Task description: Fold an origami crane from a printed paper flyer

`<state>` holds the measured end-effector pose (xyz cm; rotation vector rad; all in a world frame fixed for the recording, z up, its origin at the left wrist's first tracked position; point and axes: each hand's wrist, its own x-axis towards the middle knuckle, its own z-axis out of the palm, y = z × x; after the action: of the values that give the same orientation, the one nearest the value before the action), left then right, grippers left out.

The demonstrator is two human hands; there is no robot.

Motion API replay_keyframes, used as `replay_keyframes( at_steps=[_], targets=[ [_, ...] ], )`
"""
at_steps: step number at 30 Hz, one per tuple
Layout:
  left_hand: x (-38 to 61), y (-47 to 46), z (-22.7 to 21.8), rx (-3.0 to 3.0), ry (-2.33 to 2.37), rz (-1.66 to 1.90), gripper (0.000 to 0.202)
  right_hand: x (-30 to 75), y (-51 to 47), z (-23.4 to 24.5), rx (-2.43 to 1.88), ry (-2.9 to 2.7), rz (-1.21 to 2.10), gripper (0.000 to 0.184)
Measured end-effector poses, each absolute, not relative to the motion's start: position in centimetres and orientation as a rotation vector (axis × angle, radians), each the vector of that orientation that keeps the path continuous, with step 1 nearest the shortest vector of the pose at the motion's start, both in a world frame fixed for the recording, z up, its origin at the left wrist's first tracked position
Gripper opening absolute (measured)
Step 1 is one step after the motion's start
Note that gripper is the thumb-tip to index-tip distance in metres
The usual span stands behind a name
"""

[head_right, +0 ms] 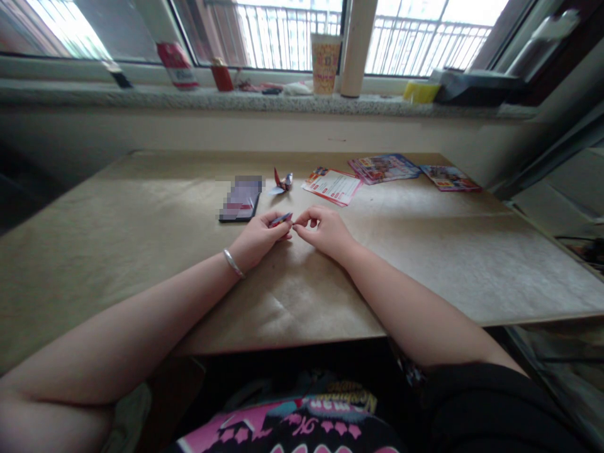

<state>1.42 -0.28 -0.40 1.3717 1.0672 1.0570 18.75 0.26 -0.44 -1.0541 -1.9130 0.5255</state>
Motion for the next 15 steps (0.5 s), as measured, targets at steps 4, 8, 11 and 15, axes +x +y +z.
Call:
replay_keyframes(
  at_steps=[4, 8, 11, 15],
  targets=[
    [1.44, -0.37, -0.37, 1.38, 1.083, 1.058, 0.032, 18.47, 0.31, -0.45, -1.126, -1.839, 0.656, 0.022],
    [1.42, -0.3, -0.51, 1.386, 1.09, 1.05, 0.033, 18.22, 0.33, -0.39, -1.164, -1.798, 0.762, 0.024],
    [1.43, -0.28, -0.55, 1.397, 1.105, 1.037, 0.034, 18.06, 0.29, -0.36, -1.199, -1.789, 0.827, 0.022],
    [1.48, -0.39, -0.37, 1.416, 1.126, 1.022, 0.032, 17.82, 0.2, -0.44, -1.233, -1.773, 0.884, 0.02]
  ],
)
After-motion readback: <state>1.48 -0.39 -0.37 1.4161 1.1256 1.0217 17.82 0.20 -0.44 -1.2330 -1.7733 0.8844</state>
